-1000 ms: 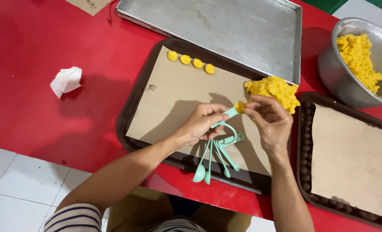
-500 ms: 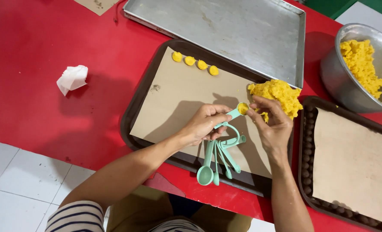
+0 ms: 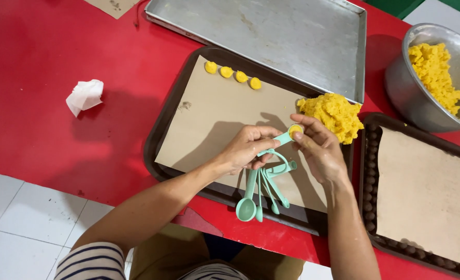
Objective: Portioning yellow dough into uniform sizes using a measuring spoon and placing them on a lined baking tray.
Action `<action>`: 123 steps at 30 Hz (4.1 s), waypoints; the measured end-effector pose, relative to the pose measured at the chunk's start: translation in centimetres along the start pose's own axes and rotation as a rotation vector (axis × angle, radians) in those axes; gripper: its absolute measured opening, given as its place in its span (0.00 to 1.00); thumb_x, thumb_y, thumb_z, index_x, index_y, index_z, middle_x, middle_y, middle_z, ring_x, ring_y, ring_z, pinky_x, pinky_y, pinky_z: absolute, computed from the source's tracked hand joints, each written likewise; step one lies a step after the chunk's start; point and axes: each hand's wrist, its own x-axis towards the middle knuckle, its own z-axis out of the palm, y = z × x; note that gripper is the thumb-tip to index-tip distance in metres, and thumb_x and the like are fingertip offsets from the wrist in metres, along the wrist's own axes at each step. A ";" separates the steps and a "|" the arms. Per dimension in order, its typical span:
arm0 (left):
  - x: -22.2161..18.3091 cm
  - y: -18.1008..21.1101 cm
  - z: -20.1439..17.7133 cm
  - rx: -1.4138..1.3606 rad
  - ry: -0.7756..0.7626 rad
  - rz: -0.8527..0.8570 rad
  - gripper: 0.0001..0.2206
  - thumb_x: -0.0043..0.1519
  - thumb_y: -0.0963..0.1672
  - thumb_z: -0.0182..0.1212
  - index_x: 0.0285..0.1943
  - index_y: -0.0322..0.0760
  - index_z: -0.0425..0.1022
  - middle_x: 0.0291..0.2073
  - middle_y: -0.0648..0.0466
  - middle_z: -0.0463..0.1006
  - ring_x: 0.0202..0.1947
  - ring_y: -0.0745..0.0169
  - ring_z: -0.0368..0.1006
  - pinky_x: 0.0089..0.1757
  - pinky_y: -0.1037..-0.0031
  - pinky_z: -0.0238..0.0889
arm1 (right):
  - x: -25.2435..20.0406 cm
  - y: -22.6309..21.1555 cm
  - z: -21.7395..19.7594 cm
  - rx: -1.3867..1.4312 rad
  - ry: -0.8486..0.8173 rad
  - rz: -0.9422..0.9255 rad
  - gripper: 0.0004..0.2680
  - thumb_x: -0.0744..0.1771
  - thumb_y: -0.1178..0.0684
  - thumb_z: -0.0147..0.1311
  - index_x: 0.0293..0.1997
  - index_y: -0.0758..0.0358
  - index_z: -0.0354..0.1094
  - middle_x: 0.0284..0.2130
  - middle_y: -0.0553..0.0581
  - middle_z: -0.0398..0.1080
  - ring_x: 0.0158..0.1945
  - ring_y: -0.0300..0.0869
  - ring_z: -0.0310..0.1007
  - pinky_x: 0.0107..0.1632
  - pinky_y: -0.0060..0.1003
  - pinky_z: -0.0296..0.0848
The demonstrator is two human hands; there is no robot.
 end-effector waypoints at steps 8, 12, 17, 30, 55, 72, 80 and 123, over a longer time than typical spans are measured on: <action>0.2 -0.6 -0.3 0.028 -0.017 0.011 0.14 0.62 0.40 0.57 0.56 0.27 0.75 0.12 0.46 0.66 0.05 0.66 0.60 0.08 0.84 0.44 | 0.0 0.6 0.2 -0.025 -0.024 -0.032 0.12 0.68 0.61 0.56 0.56 0.77 0.69 0.36 0.59 0.68 0.39 0.37 0.66 0.37 0.28 0.71; 0.2 -0.5 -0.1 0.068 -0.019 0.015 0.13 0.62 0.40 0.57 0.54 0.28 0.77 0.11 0.46 0.66 0.05 0.66 0.60 0.08 0.84 0.44 | 0.0 0.7 0.2 -0.061 -0.018 -0.013 0.11 0.68 0.59 0.57 0.53 0.77 0.72 0.36 0.58 0.69 0.39 0.36 0.66 0.36 0.28 0.71; 0.1 -0.1 -0.1 0.045 -0.024 0.012 0.13 0.62 0.40 0.56 0.54 0.28 0.76 0.12 0.46 0.66 0.05 0.66 0.60 0.08 0.84 0.43 | 0.3 0.7 -1.2 0.005 -0.114 0.028 0.13 0.68 0.60 0.54 0.58 0.80 0.68 0.41 0.63 0.70 0.40 0.38 0.66 0.37 0.29 0.71; 0.1 -0.1 -0.3 0.023 -0.061 0.004 0.13 0.62 0.40 0.58 0.54 0.27 0.76 0.12 0.46 0.66 0.05 0.66 0.60 0.08 0.84 0.44 | 0.7 0.6 -2.2 0.072 -0.161 0.072 0.17 0.71 0.50 0.48 0.59 0.78 0.68 0.41 0.65 0.74 0.37 0.40 0.75 0.32 0.29 0.76; 0.6 -1.1 -0.3 0.109 -0.027 0.033 0.15 0.62 0.40 0.57 0.56 0.26 0.75 0.11 0.45 0.66 0.05 0.65 0.60 0.10 0.82 0.45 | 0.3 0.1 -1.1 -0.168 -0.163 -0.097 0.14 0.67 0.66 0.55 0.59 0.81 0.68 0.39 0.70 0.74 0.37 0.47 0.76 0.32 0.36 0.77; 0.8 -1.5 -0.5 0.203 -0.080 0.052 0.17 0.61 0.39 0.56 0.58 0.20 0.72 0.11 0.45 0.69 0.05 0.65 0.63 0.10 0.82 0.47 | 0.5 0.3 -1.5 -0.336 -0.115 -0.131 0.11 0.64 0.69 0.60 0.51 0.78 0.74 0.34 0.66 0.75 0.36 0.42 0.73 0.37 0.38 0.81; 1.2 -2.2 -1.2 0.206 0.008 0.025 0.16 0.61 0.39 0.54 0.56 0.20 0.73 0.12 0.46 0.67 0.05 0.64 0.62 0.09 0.80 0.47 | 0.9 0.3 0.5 -0.624 -0.044 -0.169 0.13 0.65 0.67 0.61 0.54 0.67 0.76 0.39 0.62 0.76 0.40 0.44 0.76 0.40 0.37 0.81; 2.8 -2.8 -2.4 0.026 0.232 -0.085 0.20 0.64 0.40 0.54 0.64 0.18 0.64 0.15 0.43 0.67 0.06 0.61 0.63 0.07 0.82 0.46 | 16.7 4.8 1.5 -1.037 -0.081 -0.183 0.18 0.62 0.63 0.66 0.58 0.62 0.74 0.47 0.69 0.76 0.52 0.60 0.76 0.55 0.51 0.76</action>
